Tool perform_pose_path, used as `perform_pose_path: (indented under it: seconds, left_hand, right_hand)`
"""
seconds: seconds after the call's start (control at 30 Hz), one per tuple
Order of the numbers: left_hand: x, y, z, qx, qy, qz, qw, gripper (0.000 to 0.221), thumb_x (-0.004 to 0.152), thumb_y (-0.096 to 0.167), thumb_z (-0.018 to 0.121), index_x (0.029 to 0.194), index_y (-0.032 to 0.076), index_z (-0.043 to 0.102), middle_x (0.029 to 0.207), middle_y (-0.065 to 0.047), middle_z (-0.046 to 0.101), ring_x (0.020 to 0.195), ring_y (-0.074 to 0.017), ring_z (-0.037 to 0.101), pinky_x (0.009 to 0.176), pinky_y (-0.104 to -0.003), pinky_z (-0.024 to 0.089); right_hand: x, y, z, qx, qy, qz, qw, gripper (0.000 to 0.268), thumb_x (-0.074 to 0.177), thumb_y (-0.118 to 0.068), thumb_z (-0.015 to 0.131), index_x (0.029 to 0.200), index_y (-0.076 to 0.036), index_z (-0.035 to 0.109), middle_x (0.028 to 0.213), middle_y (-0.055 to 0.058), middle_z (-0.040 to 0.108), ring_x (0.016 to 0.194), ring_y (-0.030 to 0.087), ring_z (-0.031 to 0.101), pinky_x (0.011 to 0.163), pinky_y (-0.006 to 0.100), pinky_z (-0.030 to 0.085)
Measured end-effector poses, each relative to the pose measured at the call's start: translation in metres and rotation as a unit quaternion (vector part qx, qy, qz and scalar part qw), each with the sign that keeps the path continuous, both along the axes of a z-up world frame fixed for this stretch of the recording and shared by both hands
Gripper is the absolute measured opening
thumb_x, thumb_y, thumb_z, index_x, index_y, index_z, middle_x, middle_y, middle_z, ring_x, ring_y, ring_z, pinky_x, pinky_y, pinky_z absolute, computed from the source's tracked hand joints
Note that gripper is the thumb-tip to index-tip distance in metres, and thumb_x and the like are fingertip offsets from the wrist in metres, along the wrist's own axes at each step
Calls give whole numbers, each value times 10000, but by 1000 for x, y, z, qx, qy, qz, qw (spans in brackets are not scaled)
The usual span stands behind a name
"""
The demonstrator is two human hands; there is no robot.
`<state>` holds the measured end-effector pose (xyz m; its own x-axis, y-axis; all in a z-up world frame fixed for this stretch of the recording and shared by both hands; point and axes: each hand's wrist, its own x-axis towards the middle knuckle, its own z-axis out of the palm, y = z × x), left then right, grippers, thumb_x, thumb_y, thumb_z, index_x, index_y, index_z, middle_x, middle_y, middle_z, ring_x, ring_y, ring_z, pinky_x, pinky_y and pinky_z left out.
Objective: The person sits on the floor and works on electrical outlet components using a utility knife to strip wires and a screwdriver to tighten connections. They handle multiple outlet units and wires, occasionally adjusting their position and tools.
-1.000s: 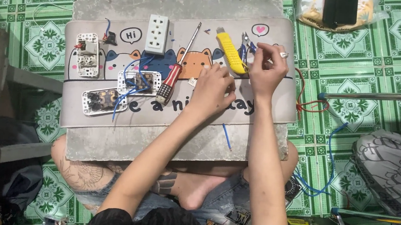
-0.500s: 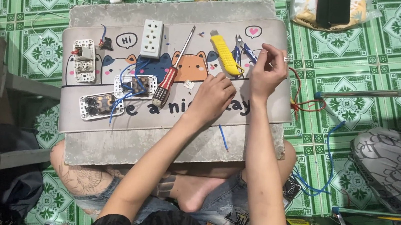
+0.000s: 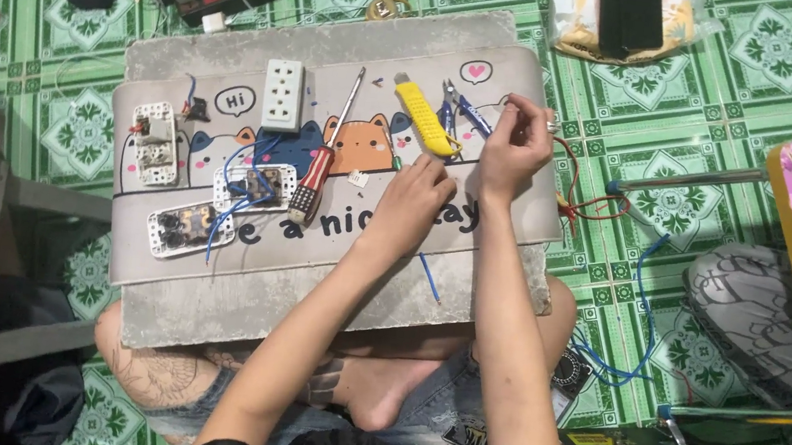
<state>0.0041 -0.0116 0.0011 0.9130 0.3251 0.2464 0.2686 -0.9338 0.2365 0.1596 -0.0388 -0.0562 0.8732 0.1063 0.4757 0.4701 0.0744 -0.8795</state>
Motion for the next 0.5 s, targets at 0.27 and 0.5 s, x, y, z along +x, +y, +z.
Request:
perform_pose_path:
  seconds: [0.27,0.5]
  left_hand:
    - [-3,-11,2,-99,-76,-28,992,146,936,-41,616,1008,85,631,915,-80,562,941,-268,575,803,-353,503]
    - [89,-109,-16,-175,-152,-203,951,226,882,-82,573,1007,106,561,931,-83,540,961,-276,585,927,-394,488]
  right_hand:
    - [-11,-3,17,3,86,-9,996,118,946,-63,650,1002,-109,743,887,99,686,871,219,699,765,338,584]
    - [-14,-4,16,-40,116,18,992,117,934,-86,663,991,-157,737,920,65,685,899,200,703,824,335,580]
